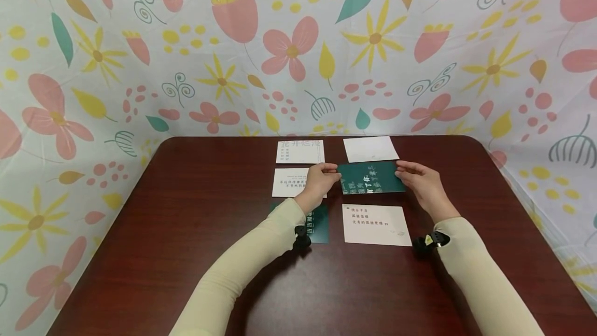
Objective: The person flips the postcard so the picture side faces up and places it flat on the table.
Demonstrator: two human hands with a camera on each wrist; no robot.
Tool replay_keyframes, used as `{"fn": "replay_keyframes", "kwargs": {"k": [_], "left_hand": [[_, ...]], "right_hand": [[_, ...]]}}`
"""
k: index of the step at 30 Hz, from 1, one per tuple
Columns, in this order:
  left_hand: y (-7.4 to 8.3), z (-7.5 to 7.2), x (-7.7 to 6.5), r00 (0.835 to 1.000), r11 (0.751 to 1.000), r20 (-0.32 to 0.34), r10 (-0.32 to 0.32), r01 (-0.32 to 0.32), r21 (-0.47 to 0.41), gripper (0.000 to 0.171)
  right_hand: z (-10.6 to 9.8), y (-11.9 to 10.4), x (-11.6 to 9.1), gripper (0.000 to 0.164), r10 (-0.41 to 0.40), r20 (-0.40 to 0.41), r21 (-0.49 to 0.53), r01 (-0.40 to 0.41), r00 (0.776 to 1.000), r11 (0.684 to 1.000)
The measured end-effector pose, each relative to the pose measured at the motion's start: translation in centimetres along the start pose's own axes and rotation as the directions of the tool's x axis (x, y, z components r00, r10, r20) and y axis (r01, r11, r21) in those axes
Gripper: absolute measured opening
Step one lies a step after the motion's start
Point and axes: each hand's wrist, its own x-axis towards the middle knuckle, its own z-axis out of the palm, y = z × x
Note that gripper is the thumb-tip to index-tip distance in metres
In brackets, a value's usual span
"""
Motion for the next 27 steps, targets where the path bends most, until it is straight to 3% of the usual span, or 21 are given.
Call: {"fn": "replay_keyframes", "kwargs": {"k": [6, 14, 21, 27], "left_hand": [[0.0, 0.4, -0.2, 1.0, 1.0, -0.015, 0.0, 0.0, 0.024, 0.025], [-1.1, 0.8, 0.5, 0.996, 0.994, -0.004, 0.094, -0.093, 0.062, 0.032], [-1.1, 0.7, 1.0, 0.991, 0.958, 0.01, 0.131, -0.129, 0.255, 0.042], [-0.9, 0.7, 1.1, 0.99, 0.925, 0.097, 0.1, -0.128, 0.356, 0.05]], "right_hand": [[0.2, 0.1, 0.1, 0.051, 0.024, -0.025, -0.103, -0.026, 0.999, 0.994], [0.2, 0.9, 0.7, 0.047, -0.054, -0.062, -0.234, 0.038, 0.997, 0.971], [0.2, 1.1, 0.8, 0.048, -0.063, -0.004, -0.299, 0.059, 0.998, 0.952], [0.3, 1.1, 0.7, 0.05, -0.035, 0.009, -0.388, 0.035, 0.999, 0.921]]}}
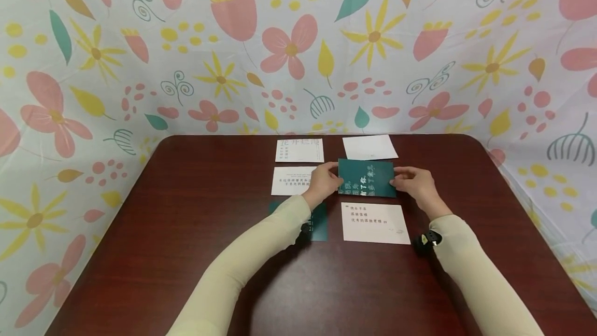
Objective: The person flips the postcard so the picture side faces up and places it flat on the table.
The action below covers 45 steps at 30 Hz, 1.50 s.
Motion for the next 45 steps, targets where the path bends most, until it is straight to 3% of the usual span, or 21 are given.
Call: {"fn": "replay_keyframes", "kwargs": {"k": [11, 20, 28, 36, 45], "left_hand": [[0.3, 0.6, 0.2, 0.998, 0.98, 0.048, -0.041, 0.031, 0.196, 0.051], [1.0, 0.4, 0.4, 0.997, 0.943, 0.058, -0.057, 0.035, 0.331, 0.05], [0.8, 0.8, 0.8, 0.994, 0.92, 0.079, -0.07, 0.034, 0.39, 0.052], [1.0, 1.1, 1.1, 0.995, 0.896, 0.091, -0.038, -0.006, 0.444, 0.051], [1.4, 1.2, 1.2, 0.994, 0.882, 0.085, -0.065, 0.018, 0.472, 0.063]], "right_hand": [[0.6, 0.2, 0.1, 0.051, 0.0, -0.035, -0.218, -0.007, 0.999, 0.976], [1.0, -0.3, 0.3, 0.05, -0.005, -0.045, -0.266, -0.007, 0.999, 0.964], [1.0, -0.1, 0.3, 0.051, -0.034, -0.025, -0.287, 0.025, 0.999, 0.958], [1.2, -0.2, 0.2, 0.05, -0.023, -0.029, -0.317, 0.012, 0.999, 0.948], [1.1, -0.3, 0.5, 0.049, 0.024, -0.012, -0.329, -0.026, 1.0, 0.944]]}}
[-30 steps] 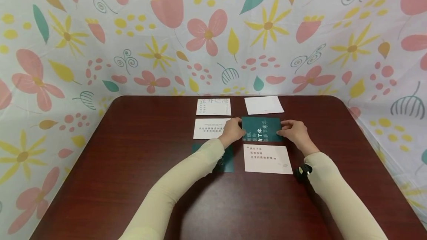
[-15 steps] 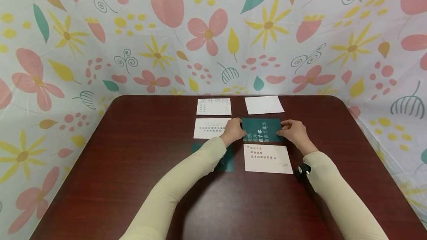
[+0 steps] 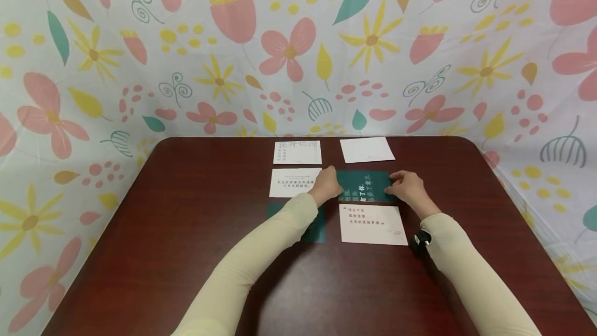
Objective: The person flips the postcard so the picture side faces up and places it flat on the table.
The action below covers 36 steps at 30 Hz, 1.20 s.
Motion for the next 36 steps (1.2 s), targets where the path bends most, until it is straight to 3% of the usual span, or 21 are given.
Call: {"fn": "replay_keyframes", "kwargs": {"k": [8, 11, 13, 19, 23, 26, 32, 36], "left_hand": [[0.0, -0.1, 0.3, 0.999, 1.0, 0.045, 0.009, -0.009, -0.007, 0.068], [-0.2, -0.3, 0.6, 0.999, 0.998, 0.039, 0.023, -0.021, -0.062, 0.066], [-0.2, -0.5, 0.8, 0.999, 0.991, 0.002, 0.038, -0.037, -0.129, 0.059], [-0.3, -1.1, 2.1, 0.993, 0.934, -0.107, 0.051, -0.085, -0.346, 0.039], [-0.3, -1.3, 3.2, 0.996, 0.863, -0.09, 0.02, -0.063, -0.502, 0.045], [-0.3, -1.3, 3.7, 0.999, 0.822, -0.051, 0.001, -0.03, -0.569, 0.05], [-0.2, -1.3, 4.4, 0.999, 0.803, 0.039, -0.003, 0.025, -0.596, 0.057], [0.0, -1.3, 4.6, 0.999, 0.806, 0.047, 0.009, 0.021, -0.592, 0.057]], "right_hand": [[-0.4, 0.0, 0.1, 0.052, -0.001, 0.034, 0.017, 0.0, 0.999, 1.0], [-0.8, -0.1, 0.2, 0.052, 0.009, 0.038, 0.063, -0.011, 0.999, 0.998], [-1.3, -0.3, 0.4, 0.051, 0.009, 0.027, 0.11, -0.012, 1.0, 0.994], [-2.5, -0.7, 2.1, 0.048, -0.007, -0.033, 0.219, 0.014, 0.999, 0.976], [-2.5, -0.6, 3.8, 0.048, -0.023, -0.08, 0.232, 0.041, 0.997, 0.972], [-2.2, -0.5, 5.0, 0.049, -0.015, -0.099, 0.261, 0.04, 0.995, 0.965], [-1.3, -0.9, 6.1, 0.048, 0.038, -0.085, 0.298, -0.011, 0.996, 0.955], [-1.1, -1.4, 6.2, 0.048, 0.053, -0.093, 0.29, -0.024, 0.994, 0.957]]}}
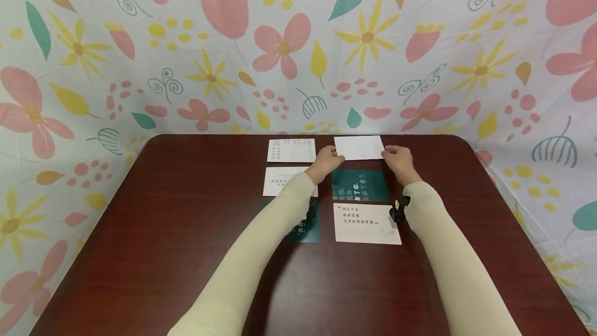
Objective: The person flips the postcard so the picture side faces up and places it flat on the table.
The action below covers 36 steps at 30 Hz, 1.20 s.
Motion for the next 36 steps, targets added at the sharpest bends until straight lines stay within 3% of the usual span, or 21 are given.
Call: {"fn": "replay_keyframes", "kwargs": {"k": [7, 18, 23, 36], "left_hand": [[0.0, 0.2, -0.1, 1.0, 1.0, -0.002, -0.013, 0.013, -0.02, 0.054], [-0.3, 0.0, -0.5, 0.991, 0.996, -0.128, -0.031, 0.02, -0.083, 0.049], [-0.2, -0.5, -0.7, 0.991, 0.997, -0.127, -0.038, 0.028, -0.078, 0.052], [0.5, -1.7, -1.3, 0.982, 0.995, -0.186, -0.039, 0.021, -0.097, 0.053]], "right_hand": [[-0.1, -0.2, -0.4, 0.047, 0.03, 0.004, 0.005, -0.03, 1.0, 1.0], [0.1, -0.8, -0.8, 0.046, 0.0, -0.021, 0.045, 0.001, 1.0, 0.999], [0.5, -1.4, -0.7, 0.046, -0.011, -0.037, 0.065, 0.013, 0.999, 0.998], [0.9, -3.0, -0.9, 0.052, -0.022, 0.043, 0.118, 0.017, 0.999, 0.993]]}}
